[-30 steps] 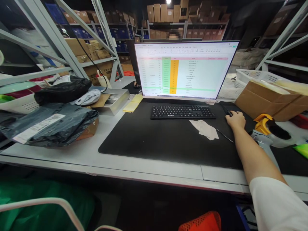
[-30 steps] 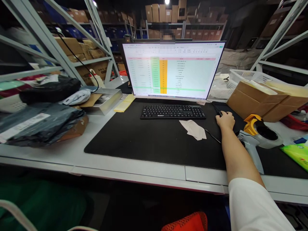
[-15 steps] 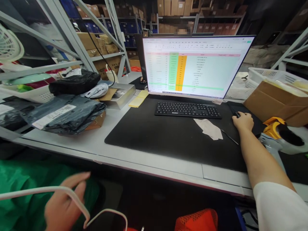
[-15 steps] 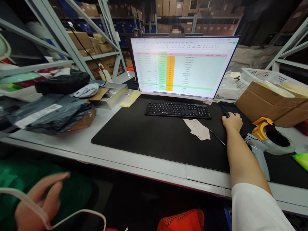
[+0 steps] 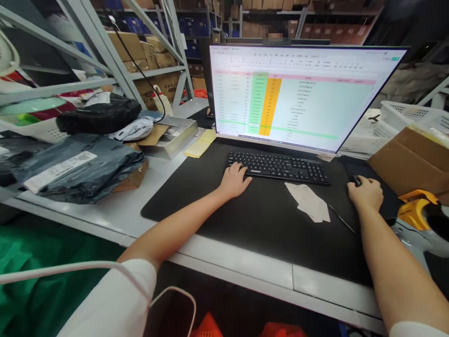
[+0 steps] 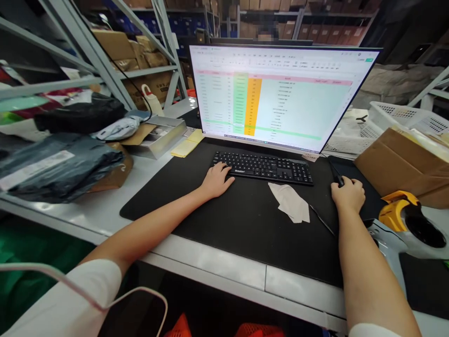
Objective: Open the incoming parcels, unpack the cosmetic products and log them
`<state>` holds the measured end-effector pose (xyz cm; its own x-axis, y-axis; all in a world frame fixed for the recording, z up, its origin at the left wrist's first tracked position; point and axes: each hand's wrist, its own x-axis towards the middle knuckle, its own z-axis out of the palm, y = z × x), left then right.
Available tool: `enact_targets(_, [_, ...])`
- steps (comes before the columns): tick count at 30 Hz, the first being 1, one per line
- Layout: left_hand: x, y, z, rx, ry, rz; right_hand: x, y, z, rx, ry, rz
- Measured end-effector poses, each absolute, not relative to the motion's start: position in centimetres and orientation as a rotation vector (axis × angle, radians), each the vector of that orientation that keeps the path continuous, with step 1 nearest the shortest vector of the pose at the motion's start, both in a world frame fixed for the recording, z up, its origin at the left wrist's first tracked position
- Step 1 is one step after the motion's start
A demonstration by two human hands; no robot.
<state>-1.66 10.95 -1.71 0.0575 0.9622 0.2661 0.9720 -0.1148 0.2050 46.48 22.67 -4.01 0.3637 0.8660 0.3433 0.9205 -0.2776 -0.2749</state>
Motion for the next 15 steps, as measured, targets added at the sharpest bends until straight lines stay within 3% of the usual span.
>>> enact_targets(15, [-0.6,11.4,-2.1,-2.134,-2.132,-0.475,46.9,22.8,-4.5,-2.093,-1.541,-0.249])
